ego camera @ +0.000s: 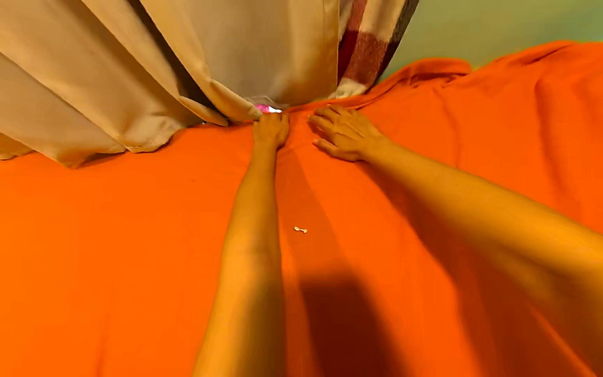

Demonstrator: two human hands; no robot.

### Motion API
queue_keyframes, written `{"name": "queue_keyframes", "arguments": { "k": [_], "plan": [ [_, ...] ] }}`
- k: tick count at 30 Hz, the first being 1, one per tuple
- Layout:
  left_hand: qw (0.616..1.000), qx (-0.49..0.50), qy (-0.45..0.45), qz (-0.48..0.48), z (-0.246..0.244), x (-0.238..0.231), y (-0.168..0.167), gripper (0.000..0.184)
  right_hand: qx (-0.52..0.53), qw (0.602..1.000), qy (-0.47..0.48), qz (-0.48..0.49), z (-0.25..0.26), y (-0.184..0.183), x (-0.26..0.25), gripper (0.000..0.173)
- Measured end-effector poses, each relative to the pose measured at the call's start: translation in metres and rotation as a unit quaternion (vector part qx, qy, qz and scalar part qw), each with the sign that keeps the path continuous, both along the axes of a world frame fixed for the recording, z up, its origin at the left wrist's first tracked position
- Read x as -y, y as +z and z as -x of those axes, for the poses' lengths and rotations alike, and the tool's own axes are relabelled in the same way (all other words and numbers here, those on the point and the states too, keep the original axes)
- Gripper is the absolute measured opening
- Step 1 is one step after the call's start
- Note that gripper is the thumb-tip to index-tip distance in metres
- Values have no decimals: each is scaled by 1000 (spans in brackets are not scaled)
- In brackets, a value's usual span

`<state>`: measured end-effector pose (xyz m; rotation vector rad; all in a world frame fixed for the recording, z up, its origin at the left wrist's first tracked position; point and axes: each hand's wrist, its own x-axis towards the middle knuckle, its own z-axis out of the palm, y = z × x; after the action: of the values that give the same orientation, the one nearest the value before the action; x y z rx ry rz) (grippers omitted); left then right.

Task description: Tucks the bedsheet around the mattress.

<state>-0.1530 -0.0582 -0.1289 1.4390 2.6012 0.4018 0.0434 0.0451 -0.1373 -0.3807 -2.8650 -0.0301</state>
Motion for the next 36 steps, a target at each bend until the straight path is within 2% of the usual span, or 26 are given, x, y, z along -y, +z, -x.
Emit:
{"name": "queue_keyframes", "arguments": {
  "k": [2, 5, 10, 14, 16, 18, 20, 21, 22, 24, 26, 28, 30, 32, 33, 35, 36],
  "plan": [
    [999, 17, 12, 45, -13, 0, 12, 64, 49, 989, -116, 83, 15, 8, 9, 72],
    [996, 41, 4, 74, -19, -3, 14, 65, 116, 960, -226, 115, 23, 16, 10, 89],
    [993, 53, -11, 107, 1, -18, 9, 66, 154, 932, -266, 190, 41, 17, -30, 94],
    [988, 70, -27, 131, 15, -41, -2, 65, 159, 920, -292, 207, 56, 10, -43, 94],
    [983, 124, -79, 107, 24, -43, -5, 55, 145, 918, -297, 218, 63, 2, -49, 93],
    [980, 173, -92, 37, 39, -40, -14, 44, 149, 917, -302, 216, 62, 1, -45, 94],
    [984, 147, -56, -83, 60, -34, -17, 37, 153, 918, -300, 209, 59, 10, -35, 95],
    [988, 102, -25, -111, 68, -26, -14, 39, 156, 920, -297, 204, 58, 12, -33, 95],
    [995, 49, 5, -92, 76, -15, -7, 45, 157, 922, -293, 197, 55, 13, -32, 95],
    [998, -22, 49, 24, 93, 6, 0, 61, 152, 926, -291, 187, 49, 14, -33, 93],
    [992, -21, 85, 91, 102, 15, -5, 71, 135, 926, -297, 191, 52, 12, -32, 90],
    [989, -18, 97, 111, 101, 15, -14, 77, 85, 934, -289, 193, 51, 7, -33, 83],
    [988, -24, 93, 122, 97, 8, -15, 77, 1, 955, -224, 195, 36, 6, -46, 62],
    [988, -30, 94, 123, 94, 7, -13, 74, -70, 969, -107, 210, 13, 7, -69, 39],
    [988, -28, 96, 117, 92, 7, -12, 72, -78, 976, -88, 182, -6, 15, -78, 34],
    [989, -23, 106, 104, 93, 7, -12, 70, -2, 978, -194, 82, -56, 44, -91, 41],
    [988, -23, 108, 104, 93, 7, -13, 70, 53, 962, -263, 50, -81, 54, -102, 49]
  ]
}}
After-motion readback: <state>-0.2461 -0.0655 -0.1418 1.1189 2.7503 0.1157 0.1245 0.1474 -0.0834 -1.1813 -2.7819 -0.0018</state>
